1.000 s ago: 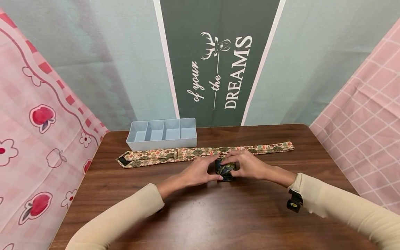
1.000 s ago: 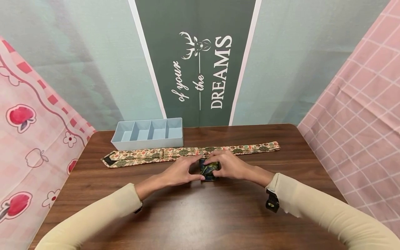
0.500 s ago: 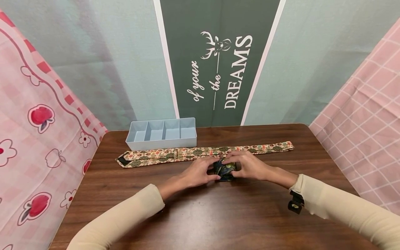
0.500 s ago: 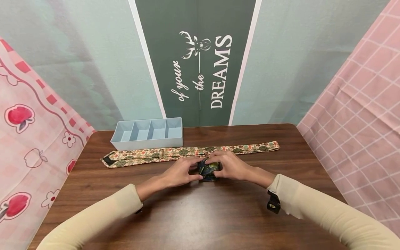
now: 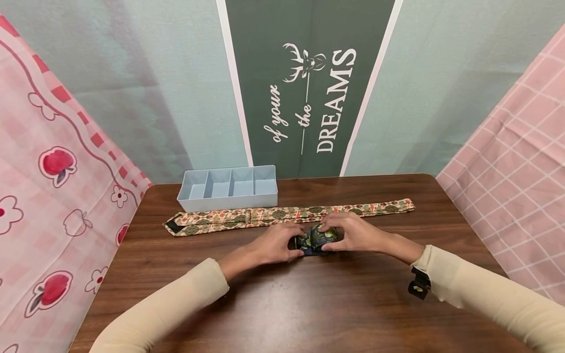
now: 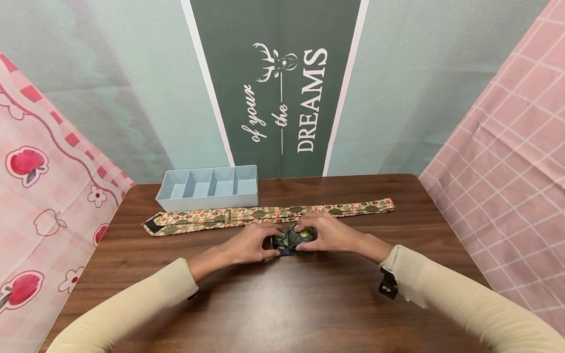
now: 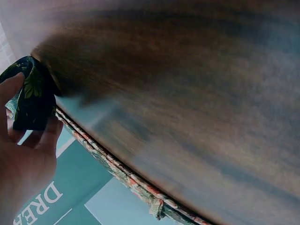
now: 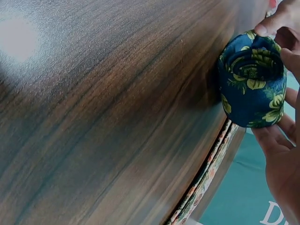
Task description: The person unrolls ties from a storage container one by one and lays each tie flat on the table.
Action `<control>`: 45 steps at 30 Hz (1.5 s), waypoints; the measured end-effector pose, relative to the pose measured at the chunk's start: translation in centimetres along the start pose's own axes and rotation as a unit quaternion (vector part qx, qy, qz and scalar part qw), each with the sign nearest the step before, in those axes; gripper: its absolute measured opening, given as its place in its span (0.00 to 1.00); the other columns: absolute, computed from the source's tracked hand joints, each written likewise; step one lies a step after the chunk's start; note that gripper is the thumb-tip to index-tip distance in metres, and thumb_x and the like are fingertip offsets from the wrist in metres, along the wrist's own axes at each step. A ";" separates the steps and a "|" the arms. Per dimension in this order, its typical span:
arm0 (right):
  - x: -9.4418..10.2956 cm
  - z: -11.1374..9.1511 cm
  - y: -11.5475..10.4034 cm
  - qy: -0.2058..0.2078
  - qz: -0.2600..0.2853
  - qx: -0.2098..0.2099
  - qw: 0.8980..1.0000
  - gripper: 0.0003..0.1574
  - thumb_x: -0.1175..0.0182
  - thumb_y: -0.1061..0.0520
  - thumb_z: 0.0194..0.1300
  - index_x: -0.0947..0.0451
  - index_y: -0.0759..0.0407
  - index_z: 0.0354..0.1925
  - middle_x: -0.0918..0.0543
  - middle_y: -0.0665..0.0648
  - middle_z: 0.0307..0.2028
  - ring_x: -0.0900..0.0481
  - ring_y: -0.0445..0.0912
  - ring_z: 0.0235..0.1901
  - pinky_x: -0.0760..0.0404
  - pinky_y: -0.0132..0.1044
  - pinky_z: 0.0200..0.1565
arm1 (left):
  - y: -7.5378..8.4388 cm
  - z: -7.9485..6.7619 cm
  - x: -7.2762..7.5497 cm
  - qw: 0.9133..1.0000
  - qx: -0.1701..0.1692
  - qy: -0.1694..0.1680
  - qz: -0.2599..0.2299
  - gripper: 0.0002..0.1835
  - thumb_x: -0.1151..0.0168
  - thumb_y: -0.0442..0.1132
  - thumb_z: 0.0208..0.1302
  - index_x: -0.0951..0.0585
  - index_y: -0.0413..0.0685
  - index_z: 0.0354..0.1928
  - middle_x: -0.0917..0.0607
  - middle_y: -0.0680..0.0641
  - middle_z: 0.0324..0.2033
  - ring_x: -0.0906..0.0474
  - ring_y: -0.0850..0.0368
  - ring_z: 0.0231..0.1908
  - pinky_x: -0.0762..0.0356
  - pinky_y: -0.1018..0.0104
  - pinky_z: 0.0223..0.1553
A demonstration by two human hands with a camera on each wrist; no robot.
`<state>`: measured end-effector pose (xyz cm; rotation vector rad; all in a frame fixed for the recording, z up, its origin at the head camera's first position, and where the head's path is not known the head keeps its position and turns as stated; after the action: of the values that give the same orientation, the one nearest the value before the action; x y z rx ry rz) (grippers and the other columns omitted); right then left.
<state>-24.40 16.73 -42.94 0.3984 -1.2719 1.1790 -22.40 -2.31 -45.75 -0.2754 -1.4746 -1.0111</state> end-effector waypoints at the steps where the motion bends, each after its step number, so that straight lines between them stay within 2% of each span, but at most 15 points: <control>1: -0.1 0.0 0.0 0.001 -0.001 -0.002 1.000 0.22 0.27 0.39 0.53 0.15 0.49 0.41 0.16 0.52 0.46 0.17 0.46 0.47 0.18 0.45 0.47 | 0.1 0.0 -0.1 1.000 -0.004 -0.007 0.009 0.25 0.29 0.49 0.57 0.18 0.44 0.54 0.19 0.45 0.56 0.23 0.52 0.58 0.27 0.61 0.60; 7: -0.2 0.0 0.3 0.000 0.001 -0.032 0.999 0.19 0.27 0.41 0.54 0.20 0.49 0.38 0.16 0.50 0.43 0.18 0.41 0.43 0.18 0.38 0.42 | 0.3 -0.1 -0.6 0.997 -0.028 -0.038 0.066 0.26 0.34 0.52 0.63 0.19 0.47 0.59 0.22 0.45 0.62 0.27 0.51 0.63 0.29 0.58 0.62; 12: 0.1 -0.3 0.6 -0.018 0.028 -0.049 0.998 0.21 0.26 0.47 0.54 0.21 0.49 0.44 0.17 0.47 0.44 0.20 0.37 0.37 0.19 0.37 0.36 | 0.1 -0.3 -0.9 0.996 -0.021 -0.057 0.073 0.26 0.37 0.52 0.65 0.21 0.50 0.62 0.25 0.46 0.64 0.28 0.52 0.64 0.28 0.57 0.61; 18: 0.6 -0.6 0.7 -0.054 0.014 -0.002 0.998 0.27 0.30 0.49 0.60 0.21 0.50 0.58 0.19 0.46 0.50 0.22 0.37 0.44 0.20 0.37 0.42 | -0.1 -0.4 -0.9 0.995 -0.014 -0.071 0.066 0.26 0.38 0.52 0.67 0.23 0.52 0.64 0.26 0.46 0.65 0.25 0.51 0.60 0.24 0.57 0.57; 22: 0.9 -0.9 0.8 -0.105 -0.004 0.004 0.994 0.24 0.34 0.50 0.64 0.20 0.47 0.59 0.22 0.51 0.51 0.23 0.41 0.45 0.22 0.39 0.42 | -0.1 -0.6 -1.0 0.994 -0.012 -0.080 0.069 0.26 0.39 0.52 0.68 0.24 0.52 0.65 0.27 0.46 0.65 0.26 0.51 0.61 0.24 0.57 0.56; 26: 1.4 -1.5 1.1 -0.124 -0.015 -0.004 0.992 0.23 0.34 0.52 0.63 0.19 0.45 0.57 0.22 0.57 0.55 0.22 0.48 0.52 0.20 0.46 0.47 | -0.1 -0.8 -1.1 0.994 -0.010 -0.086 0.071 0.26 0.40 0.52 0.68 0.25 0.52 0.65 0.28 0.46 0.66 0.26 0.51 0.61 0.23 0.57 0.55; 30: 1.5 -2.0 1.4 -0.105 -0.017 0.001 0.994 0.22 0.31 0.48 0.60 0.18 0.46 0.54 0.22 0.62 0.58 0.23 0.56 0.58 0.21 0.53 0.52 | -0.1 -1.0 -1.1 0.993 -0.010 -0.087 0.075 0.26 0.41 0.53 0.69 0.26 0.53 0.66 0.28 0.46 0.66 0.26 0.51 0.61 0.23 0.56 0.55; 32: 1.6 -2.1 1.4 -0.088 -0.016 0.002 0.996 0.21 0.31 0.44 0.59 0.17 0.48 0.50 0.21 0.62 0.58 0.22 0.56 0.56 0.21 0.52 0.51 | -0.2 -1.1 -1.2 0.993 -0.007 -0.088 0.076 0.27 0.40 0.53 0.68 0.26 0.54 0.66 0.28 0.47 0.66 0.26 0.51 0.61 0.23 0.56 0.55; 35: 1.6 -1.9 1.5 -0.052 -0.019 0.013 0.998 0.20 0.30 0.41 0.57 0.16 0.50 0.43 0.19 0.60 0.55 0.18 0.51 0.51 0.18 0.47 0.47 | -0.3 -1.0 -1.2 0.993 -0.003 -0.087 0.077 0.27 0.40 0.54 0.68 0.25 0.55 0.66 0.28 0.47 0.66 0.25 0.51 0.60 0.21 0.56 0.53; 39: 1.4 -1.7 1.5 -0.016 -0.019 0.032 0.999 0.18 0.26 0.46 0.53 0.18 0.52 0.38 0.17 0.53 0.45 0.17 0.41 0.38 0.18 0.37 0.37 | -0.4 -1.0 -1.2 0.993 -0.002 -0.085 0.078 0.26 0.40 0.54 0.68 0.25 0.56 0.65 0.27 0.48 0.66 0.23 0.50 0.58 0.20 0.57 0.51; 42: 1.4 -1.7 1.6 -0.018 -0.018 0.031 0.999 0.20 0.24 0.49 0.52 0.20 0.54 0.41 0.17 0.48 0.40 0.19 0.37 0.34 0.20 0.33 0.32 | -0.4 -1.0 -1.1 0.993 -0.002 -0.085 0.078 0.26 0.40 0.54 0.68 0.25 0.55 0.65 0.27 0.47 0.66 0.23 0.50 0.57 0.20 0.56 0.51; 45: 1.6 -1.9 1.7 -0.040 -0.015 0.024 0.999 0.25 0.25 0.50 0.53 0.20 0.55 0.49 0.17 0.47 0.41 0.20 0.36 0.31 0.21 0.32 0.31 | -0.6 -1.1 -1.0 0.993 -0.001 -0.086 0.078 0.26 0.40 0.54 0.68 0.25 0.56 0.66 0.27 0.47 0.65 0.22 0.49 0.56 0.20 0.56 0.51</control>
<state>-25.11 19.67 -42.79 0.5025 -1.3030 1.1803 -21.84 -3.02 -47.08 -0.4822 -1.5809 -0.8794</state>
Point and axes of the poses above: each hand's wrist, its own z-axis towards the middle knuckle, its own x-axis out of the back of the hand, y = z × x, the point moved 5 cm from there along z, towards the middle knuckle
